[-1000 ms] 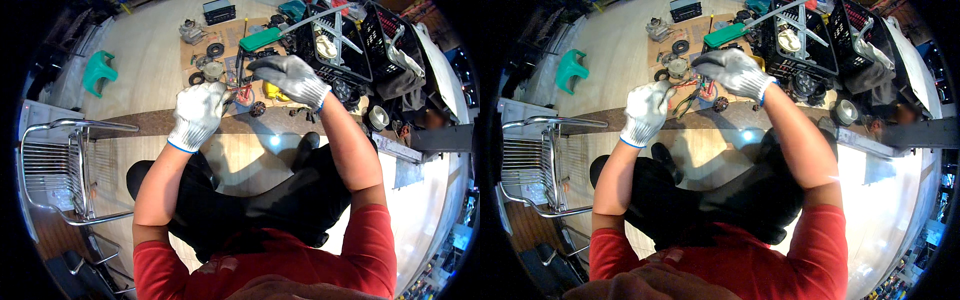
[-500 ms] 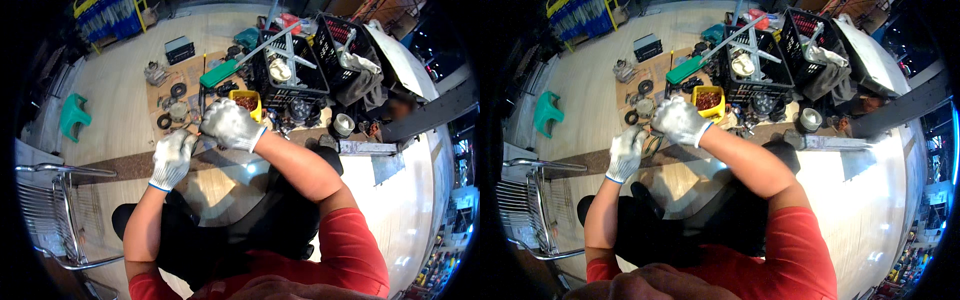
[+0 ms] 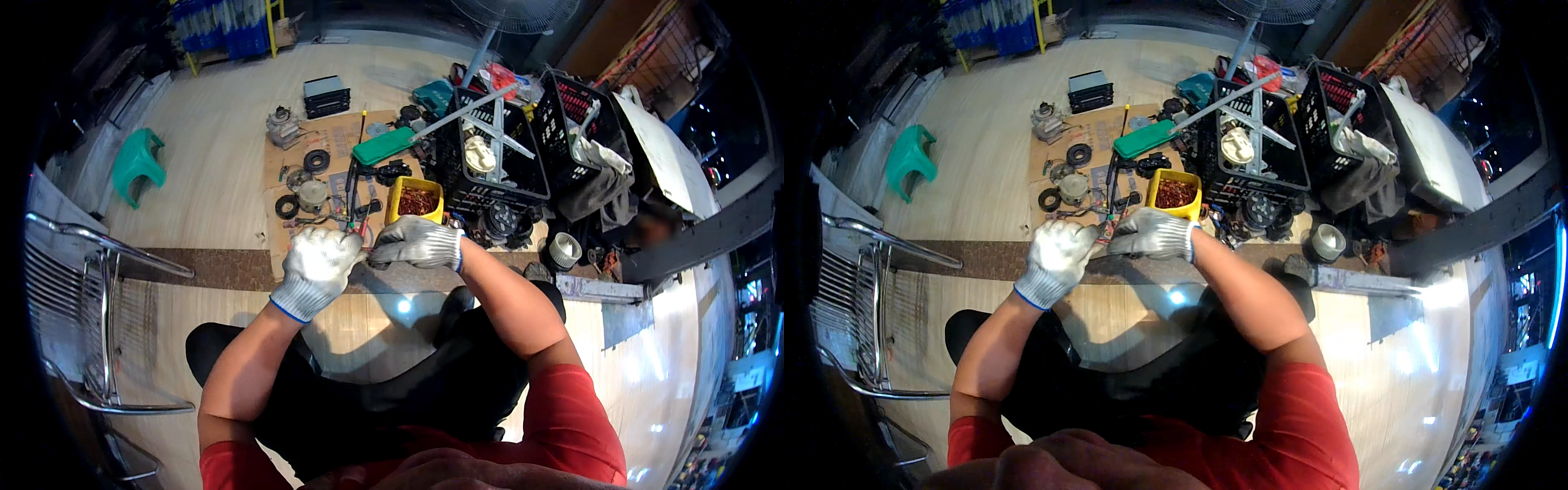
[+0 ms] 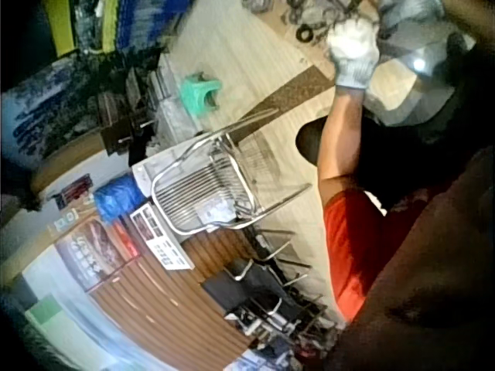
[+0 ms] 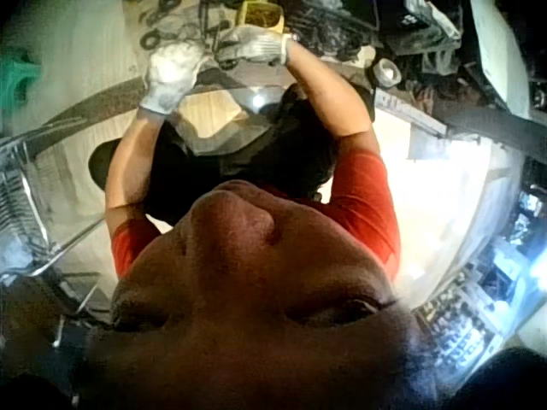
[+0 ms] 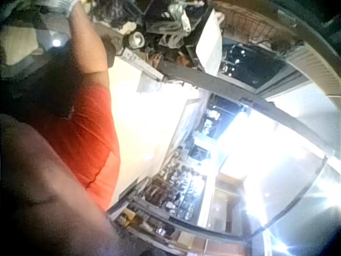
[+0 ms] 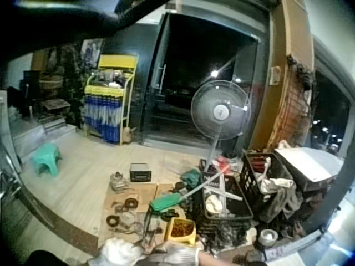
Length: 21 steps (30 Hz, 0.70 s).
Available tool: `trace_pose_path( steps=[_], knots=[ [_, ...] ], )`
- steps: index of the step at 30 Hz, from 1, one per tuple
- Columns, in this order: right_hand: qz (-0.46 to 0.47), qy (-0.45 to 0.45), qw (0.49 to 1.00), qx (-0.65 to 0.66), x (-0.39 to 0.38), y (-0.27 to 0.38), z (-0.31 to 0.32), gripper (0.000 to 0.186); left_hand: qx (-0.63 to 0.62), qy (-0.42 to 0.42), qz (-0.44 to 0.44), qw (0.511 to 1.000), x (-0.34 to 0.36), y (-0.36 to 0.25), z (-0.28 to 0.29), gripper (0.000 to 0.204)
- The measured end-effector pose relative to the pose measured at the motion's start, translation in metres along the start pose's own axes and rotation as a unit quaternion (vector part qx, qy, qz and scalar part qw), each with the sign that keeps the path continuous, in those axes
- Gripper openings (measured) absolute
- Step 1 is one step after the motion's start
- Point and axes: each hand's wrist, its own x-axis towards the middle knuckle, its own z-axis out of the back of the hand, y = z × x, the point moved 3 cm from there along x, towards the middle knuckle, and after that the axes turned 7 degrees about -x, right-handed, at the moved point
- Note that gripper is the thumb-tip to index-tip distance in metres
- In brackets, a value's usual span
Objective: The person assembles or repairs a mechanical assembly by threading thin copper wire through components and securing it.
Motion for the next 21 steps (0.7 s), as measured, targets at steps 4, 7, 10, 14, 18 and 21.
trace_pose_path(
  steps=[4, 7, 10, 14, 18, 21],
  knots=[
    [0.054, -0.039, 0.996, -0.063, -0.006, 0.007, 0.005, 0.025, -0.046, 0.015, 0.018, 0.999, -0.004, 0.003, 0.002, 0.018],
    [0.117, -0.139, 0.968, -0.172, -0.008, 0.014, 0.005, 0.021, -0.084, 0.005, 0.071, 0.994, -0.001, 0.003, -0.001, 0.019],
    [0.171, -0.242, 0.903, -0.312, -0.012, 0.020, 0.003, 0.017, -0.184, 0.037, 0.190, 0.964, -0.004, 0.010, -0.010, 0.025],
    [0.144, -0.302, 0.803, -0.493, -0.007, 0.024, -0.005, 0.010, -0.327, 0.069, 0.364, 0.869, -0.008, 0.015, -0.013, 0.034],
    [0.118, -0.296, 0.804, -0.503, -0.005, 0.026, -0.006, 0.014, -0.497, 0.119, 0.441, 0.738, -0.008, 0.021, -0.013, 0.039],
    [0.121, -0.258, 0.861, -0.422, -0.005, 0.015, -0.004, 0.019, -0.404, 0.139, 0.384, 0.818, -0.004, 0.023, -0.009, 0.035]
  ],
)
